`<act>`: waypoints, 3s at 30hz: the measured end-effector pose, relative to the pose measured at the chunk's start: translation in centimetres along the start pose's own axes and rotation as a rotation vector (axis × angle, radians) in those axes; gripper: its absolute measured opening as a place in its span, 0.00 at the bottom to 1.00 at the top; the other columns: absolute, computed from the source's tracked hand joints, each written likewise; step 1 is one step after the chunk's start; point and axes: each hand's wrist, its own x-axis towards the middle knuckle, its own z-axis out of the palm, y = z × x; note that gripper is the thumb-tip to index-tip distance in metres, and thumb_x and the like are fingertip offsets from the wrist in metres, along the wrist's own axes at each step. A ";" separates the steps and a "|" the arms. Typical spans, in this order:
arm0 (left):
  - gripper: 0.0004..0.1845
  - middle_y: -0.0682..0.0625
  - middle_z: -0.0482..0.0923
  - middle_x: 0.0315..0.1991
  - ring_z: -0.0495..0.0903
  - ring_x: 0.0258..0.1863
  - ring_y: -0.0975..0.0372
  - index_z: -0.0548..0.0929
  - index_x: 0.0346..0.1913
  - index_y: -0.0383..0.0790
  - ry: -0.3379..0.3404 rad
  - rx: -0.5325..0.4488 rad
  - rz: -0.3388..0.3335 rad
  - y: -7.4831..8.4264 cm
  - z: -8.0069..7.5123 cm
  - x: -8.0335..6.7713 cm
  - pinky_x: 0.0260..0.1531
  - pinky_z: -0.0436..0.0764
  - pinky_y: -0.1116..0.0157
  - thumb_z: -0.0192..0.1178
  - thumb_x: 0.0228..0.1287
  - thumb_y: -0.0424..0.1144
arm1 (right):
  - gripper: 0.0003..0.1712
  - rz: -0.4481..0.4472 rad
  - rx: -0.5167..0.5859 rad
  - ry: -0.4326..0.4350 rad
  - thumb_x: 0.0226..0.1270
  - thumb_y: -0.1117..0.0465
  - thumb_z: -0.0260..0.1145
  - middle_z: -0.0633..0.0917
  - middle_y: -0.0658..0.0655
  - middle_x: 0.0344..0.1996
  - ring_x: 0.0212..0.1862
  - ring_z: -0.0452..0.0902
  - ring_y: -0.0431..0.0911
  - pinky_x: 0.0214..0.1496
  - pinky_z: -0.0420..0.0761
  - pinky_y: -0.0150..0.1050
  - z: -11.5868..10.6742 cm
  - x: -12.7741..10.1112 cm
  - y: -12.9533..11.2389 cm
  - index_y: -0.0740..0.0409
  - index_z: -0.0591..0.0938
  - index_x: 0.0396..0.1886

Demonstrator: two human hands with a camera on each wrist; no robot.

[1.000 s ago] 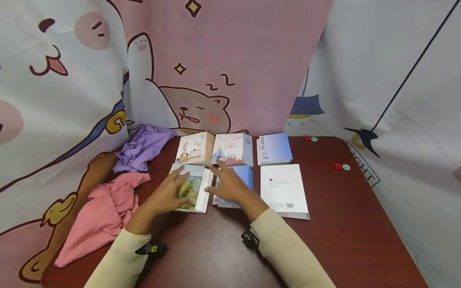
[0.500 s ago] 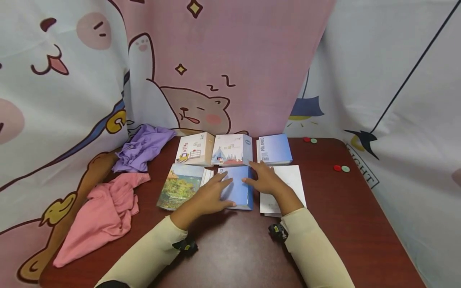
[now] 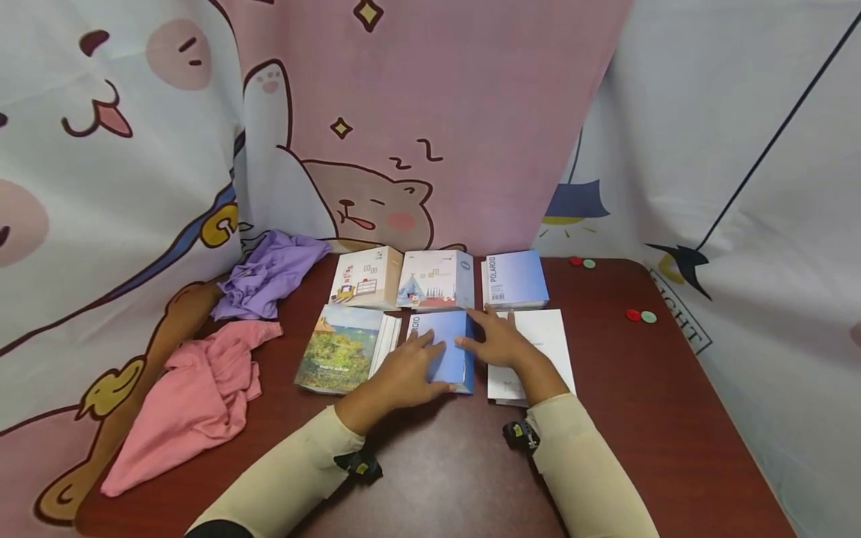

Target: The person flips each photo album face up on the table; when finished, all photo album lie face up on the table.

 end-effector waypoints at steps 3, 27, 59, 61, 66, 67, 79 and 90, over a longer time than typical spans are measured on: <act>0.45 0.34 0.75 0.77 0.79 0.73 0.37 0.77 0.78 0.40 0.029 -0.067 0.002 0.0 -0.2 -0.2 0.70 0.83 0.45 0.69 0.70 0.66 | 0.46 -0.042 0.042 0.044 0.81 0.40 0.66 0.68 0.75 0.81 0.83 0.61 0.75 0.83 0.57 0.78 -0.5 -0.3 -0.1 0.61 0.67 0.86; 0.46 0.34 0.51 0.88 0.70 0.80 0.39 0.59 0.87 0.32 0.171 -1.004 0.151 -2.9 0.0 -2.2 0.61 0.88 0.60 0.69 0.70 0.28 | 0.53 -0.303 0.376 0.006 0.71 0.58 0.79 0.64 0.67 0.86 0.83 0.64 0.68 0.80 0.69 0.70 -1.5 -4.0 -3.2 0.62 0.62 0.88; 0.44 0.34 0.61 0.85 0.65 0.84 0.39 0.71 0.83 0.40 0.153 -0.270 0.049 -1.0 -1.7 -1.2 0.79 0.71 0.39 0.73 0.70 0.55 | 0.43 -0.077 -0.053 0.142 0.70 0.48 0.79 0.68 0.71 0.83 0.84 0.61 0.73 0.77 0.40 0.89 -2.2 -6.8 0.8 0.62 0.76 0.79; 0.44 0.35 0.61 0.86 0.65 0.84 0.40 0.71 0.83 0.43 0.135 -0.206 0.055 0.3 -1.7 -0.5 0.78 0.71 0.36 0.72 0.70 0.58 | 0.46 -0.038 -0.029 0.149 0.71 0.47 0.78 0.64 0.72 0.84 0.85 0.58 0.74 0.78 0.39 0.87 -3.3 -7.0 2.4 0.63 0.74 0.81; 0.44 0.42 0.57 0.88 0.62 0.86 0.43 0.69 0.85 0.50 0.035 -0.142 0.043 3.5 -1.7 1.2 0.79 0.68 0.34 0.69 0.72 0.63 | 0.50 0.033 0.012 0.162 0.72 0.45 0.78 0.59 0.73 0.86 0.86 0.52 0.76 0.81 0.48 0.83 -5.0 -7.2 6.7 0.63 0.69 0.84; 0.44 0.43 0.57 0.89 0.62 0.86 0.43 0.69 0.85 0.51 0.019 -0.135 0.044 4.2 -1.7 1.4 0.80 0.67 0.34 0.68 0.72 0.64 | 0.50 0.042 0.013 0.168 0.72 0.45 0.77 0.59 0.73 0.86 0.86 0.52 0.76 0.81 0.52 0.82 -5.2 -7.3 7.5 0.63 0.68 0.84; 0.43 0.44 0.65 0.85 0.66 0.85 0.49 0.73 0.82 0.52 -0.029 -0.114 0.133 10.0 0.8 4.5 0.83 0.69 0.53 0.67 0.70 0.66 | 0.51 0.132 0.225 0.139 0.82 0.43 0.67 0.59 0.76 0.85 0.83 0.56 0.80 0.76 0.63 0.81 -6.3 -7.8 12.8 0.60 0.55 0.90; 0.39 0.49 0.73 0.81 0.68 0.84 0.54 0.77 0.79 0.57 -0.007 0.013 0.161 11.4 3.7 4.6 0.85 0.64 0.59 0.65 0.72 0.69 | 0.49 0.118 0.372 0.169 0.83 0.46 0.66 0.59 0.72 0.87 0.85 0.54 0.75 0.77 0.63 0.79 -4.1 -8.0 14.7 0.53 0.53 0.92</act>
